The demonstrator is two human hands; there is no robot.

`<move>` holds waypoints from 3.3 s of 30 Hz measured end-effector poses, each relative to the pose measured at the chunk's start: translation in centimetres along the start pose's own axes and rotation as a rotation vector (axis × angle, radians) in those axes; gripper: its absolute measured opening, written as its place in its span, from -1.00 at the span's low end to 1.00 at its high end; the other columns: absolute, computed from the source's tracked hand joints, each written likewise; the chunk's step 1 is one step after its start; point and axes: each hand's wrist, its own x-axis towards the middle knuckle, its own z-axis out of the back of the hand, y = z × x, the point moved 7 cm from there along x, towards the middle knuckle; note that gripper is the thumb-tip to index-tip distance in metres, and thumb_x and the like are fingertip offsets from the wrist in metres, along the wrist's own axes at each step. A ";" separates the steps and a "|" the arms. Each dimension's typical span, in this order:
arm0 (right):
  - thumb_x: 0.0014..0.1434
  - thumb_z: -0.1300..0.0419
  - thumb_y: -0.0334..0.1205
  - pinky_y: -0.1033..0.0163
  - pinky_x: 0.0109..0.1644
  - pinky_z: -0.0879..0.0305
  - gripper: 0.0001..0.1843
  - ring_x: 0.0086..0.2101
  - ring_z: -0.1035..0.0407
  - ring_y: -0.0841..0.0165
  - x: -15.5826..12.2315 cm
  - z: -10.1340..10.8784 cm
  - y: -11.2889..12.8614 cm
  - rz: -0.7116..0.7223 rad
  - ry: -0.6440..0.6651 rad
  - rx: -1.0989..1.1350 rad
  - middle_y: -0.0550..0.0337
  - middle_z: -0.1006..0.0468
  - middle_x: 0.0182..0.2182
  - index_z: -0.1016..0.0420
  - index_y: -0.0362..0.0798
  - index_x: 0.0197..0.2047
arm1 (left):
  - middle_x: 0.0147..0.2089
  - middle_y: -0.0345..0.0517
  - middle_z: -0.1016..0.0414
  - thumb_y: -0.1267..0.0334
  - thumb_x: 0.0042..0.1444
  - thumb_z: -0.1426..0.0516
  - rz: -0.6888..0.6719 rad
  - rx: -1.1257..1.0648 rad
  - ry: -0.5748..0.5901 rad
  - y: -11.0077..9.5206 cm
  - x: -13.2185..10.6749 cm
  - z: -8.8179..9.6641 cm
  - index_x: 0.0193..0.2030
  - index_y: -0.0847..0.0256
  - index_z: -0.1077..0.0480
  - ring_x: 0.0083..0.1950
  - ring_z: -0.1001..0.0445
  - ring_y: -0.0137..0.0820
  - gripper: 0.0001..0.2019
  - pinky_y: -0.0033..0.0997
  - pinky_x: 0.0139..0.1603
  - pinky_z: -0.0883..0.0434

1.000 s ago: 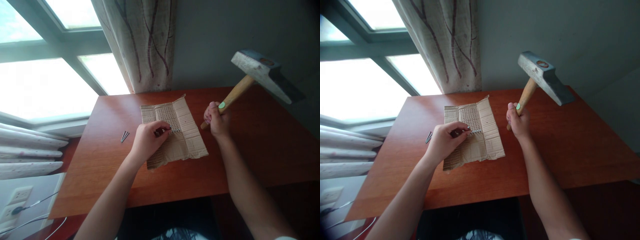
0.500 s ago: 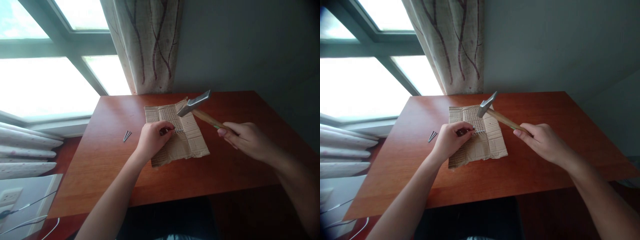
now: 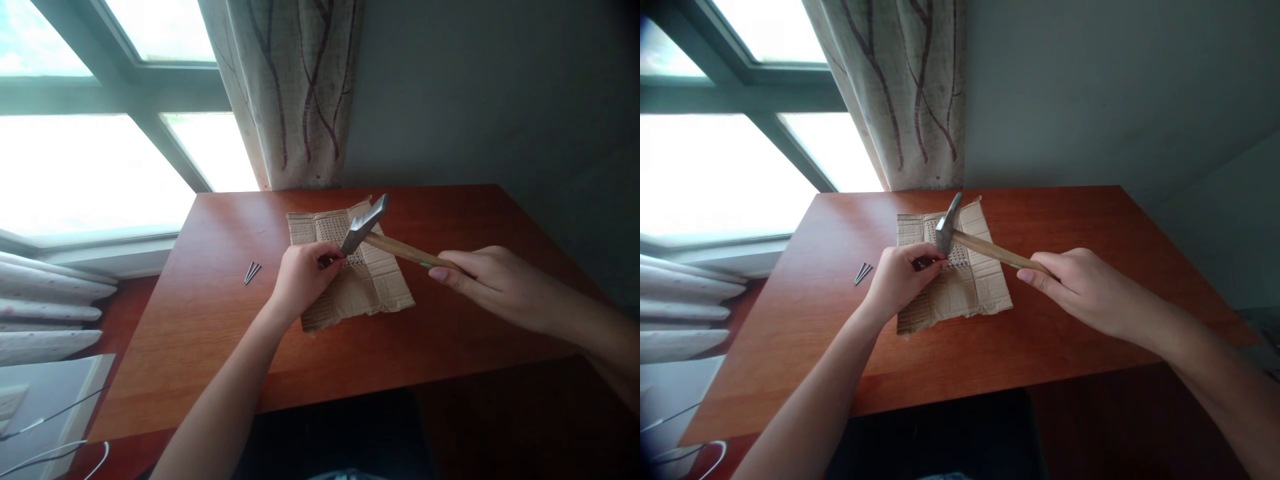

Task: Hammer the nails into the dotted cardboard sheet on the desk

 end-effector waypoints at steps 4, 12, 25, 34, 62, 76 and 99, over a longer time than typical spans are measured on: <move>0.34 0.06 0.31 0.22 -0.47 0.00 -0.40 -0.61 -0.16 0.42 -0.1 0.3 0.2 0.003 -0.036 -0.015 0.31 -0.22 -0.65 -0.18 0.01 -0.51 | -0.36 -0.25 -0.66 0.37 0.10 -0.26 0.011 -0.008 -0.001 0.1 0.0 0.0 -0.29 0.13 -0.62 -0.42 -0.52 -0.47 -0.91 -0.46 -0.31 -0.42; 0.34 0.08 0.33 0.22 -0.47 0.00 -0.38 -0.61 -0.16 0.42 -0.3 0.1 0.1 -0.021 -0.020 -0.023 0.31 -0.22 -0.65 -0.18 0.01 -0.51 | -0.36 -0.25 -0.66 0.36 0.09 -0.26 0.011 0.012 0.003 0.2 -0.1 -0.1 -0.30 0.13 -0.62 -0.42 -0.53 -0.45 -0.91 -0.44 -0.31 -0.42; 0.35 0.07 0.31 0.20 -0.48 0.02 -0.41 -0.62 -0.14 0.40 -0.7 0.4 0.5 -0.012 -0.066 -0.010 0.29 -0.22 -0.65 -0.15 0.03 -0.51 | -0.37 -0.24 -0.66 0.36 0.09 -0.24 -0.013 0.022 -0.006 0.0 -0.1 0.0 -0.31 0.13 -0.61 -0.42 -0.54 -0.44 -0.91 -0.45 -0.32 -0.44; 0.34 0.03 0.29 0.19 -0.47 0.03 -0.42 -0.62 -0.15 0.39 -0.6 0.6 0.6 -0.021 -0.067 -0.005 0.28 -0.23 -0.66 -0.17 0.03 -0.53 | -0.36 -0.23 -0.67 0.34 0.10 -0.25 -0.010 0.039 0.003 0.2 -0.1 -0.1 -0.30 0.12 -0.61 -0.38 -0.57 -0.42 -0.91 -0.44 -0.31 -0.44; 0.35 0.04 0.29 0.23 -0.47 -0.02 -0.42 -0.60 -0.18 0.40 -1.0 -0.6 0.2 -0.055 -0.050 0.005 0.29 -0.27 -0.64 -0.19 0.02 -0.50 | -0.15 -0.10 -0.64 0.23 0.15 -0.27 -0.162 0.260 0.017 -1.3 -0.8 0.4 -0.11 0.12 -0.56 -0.16 -0.56 -0.27 -0.83 -0.29 -0.14 -0.47; 0.35 0.05 0.30 0.22 -0.46 -0.03 -0.42 -0.59 -0.19 0.40 -0.3 -0.8 0.5 -0.069 0.000 0.005 0.29 -0.28 -0.64 -0.20 0.02 -0.50 | 0.00 -0.05 -0.60 0.16 0.15 -0.30 -0.248 0.238 0.036 -0.6 -0.9 -0.6 -0.12 0.15 -0.58 0.00 -0.48 -0.17 -0.81 -0.11 0.07 -0.44; 0.36 0.05 0.27 0.22 -0.43 -0.04 -0.43 -0.57 -0.24 0.39 -0.1 -1.9 -0.2 -0.087 0.043 0.004 0.27 -0.34 -0.61 -0.25 0.02 -0.48 | -0.12 -0.12 -0.57 0.25 0.06 -0.36 -0.089 0.234 0.064 -0.4 -0.8 -0.4 -0.05 0.15 -0.37 -0.03 -0.47 -0.20 -0.65 -0.20 0.01 -0.39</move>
